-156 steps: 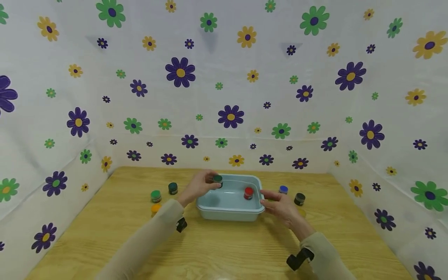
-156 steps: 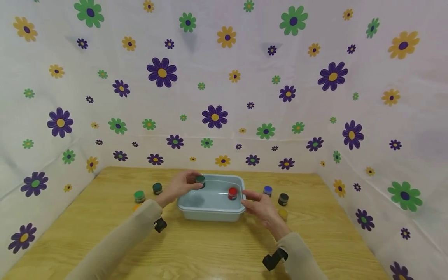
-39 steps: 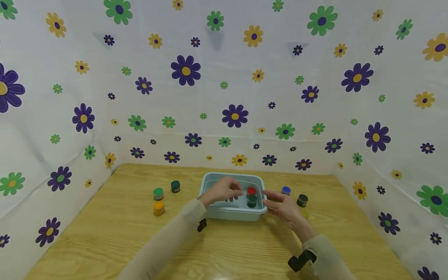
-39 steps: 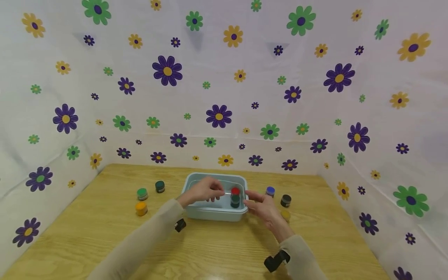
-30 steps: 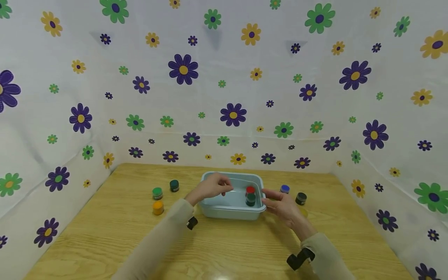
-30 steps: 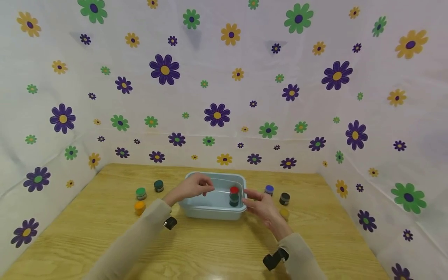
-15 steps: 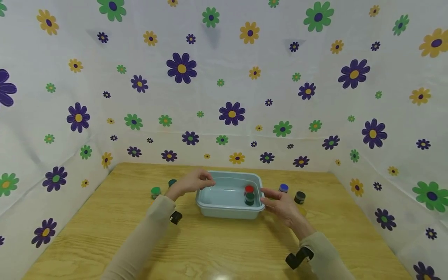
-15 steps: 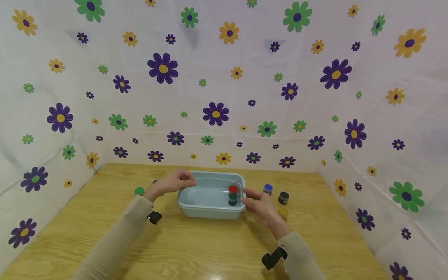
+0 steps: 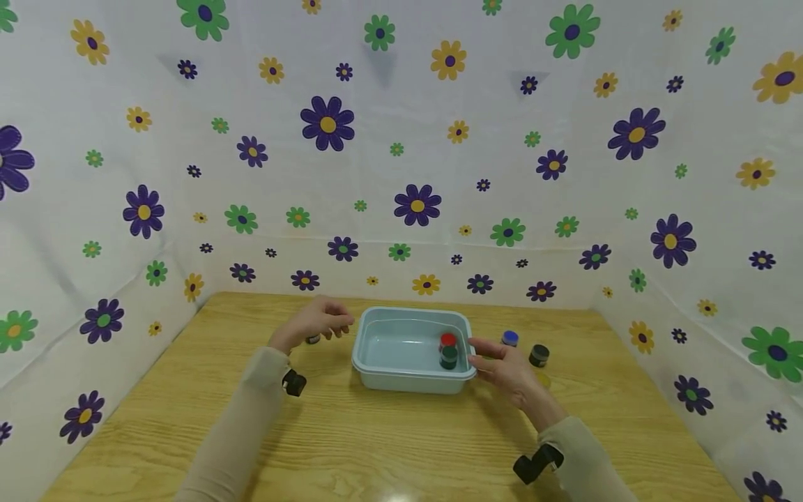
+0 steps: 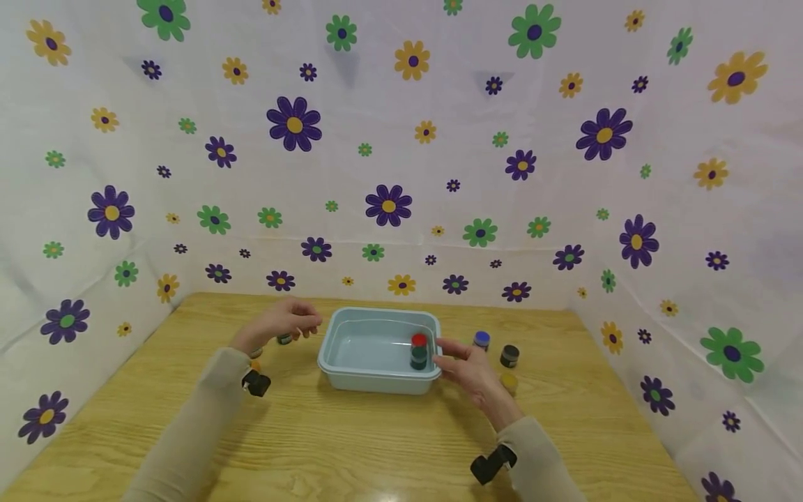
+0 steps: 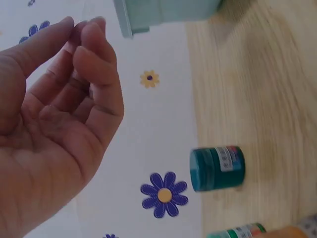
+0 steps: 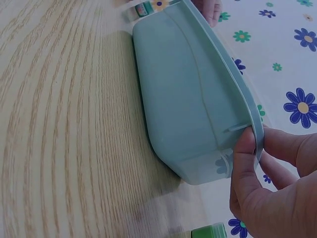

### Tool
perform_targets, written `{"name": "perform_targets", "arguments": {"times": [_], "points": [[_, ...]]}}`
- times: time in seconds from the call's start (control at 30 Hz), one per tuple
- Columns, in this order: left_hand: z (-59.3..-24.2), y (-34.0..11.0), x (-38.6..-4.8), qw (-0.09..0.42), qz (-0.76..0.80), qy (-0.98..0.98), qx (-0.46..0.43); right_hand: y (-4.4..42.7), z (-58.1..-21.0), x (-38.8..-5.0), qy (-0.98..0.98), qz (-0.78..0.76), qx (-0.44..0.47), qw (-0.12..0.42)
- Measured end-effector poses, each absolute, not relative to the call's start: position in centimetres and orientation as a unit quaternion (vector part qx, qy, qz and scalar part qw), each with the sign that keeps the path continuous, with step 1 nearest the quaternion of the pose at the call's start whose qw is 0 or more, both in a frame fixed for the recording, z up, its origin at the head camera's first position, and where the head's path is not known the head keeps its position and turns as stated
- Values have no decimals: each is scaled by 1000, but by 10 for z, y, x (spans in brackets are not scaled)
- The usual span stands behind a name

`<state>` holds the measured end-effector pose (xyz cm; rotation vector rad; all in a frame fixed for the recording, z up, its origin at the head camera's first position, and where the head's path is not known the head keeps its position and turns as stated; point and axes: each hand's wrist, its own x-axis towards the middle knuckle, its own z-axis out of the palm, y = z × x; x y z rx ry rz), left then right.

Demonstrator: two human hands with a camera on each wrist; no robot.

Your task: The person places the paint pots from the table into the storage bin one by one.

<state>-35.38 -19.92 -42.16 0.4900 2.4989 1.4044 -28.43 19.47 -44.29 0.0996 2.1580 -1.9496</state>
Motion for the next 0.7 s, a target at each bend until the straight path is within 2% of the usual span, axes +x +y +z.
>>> {"name": "perform_targets", "arguments": {"times": [0.17, 0.5, 0.7], "points": [[-429, -214, -359, 114, 486, 855, 143, 195, -443, -285, 735, -667, 36, 114], [-439, -233, -360, 56, 448, 890, 59, 196, -443, -285, 736, -667, 27, 116], [-444, -236, -357, 48, 449, 892, 27, 196, -444, -285, 736, -666, 28, 117]]}}
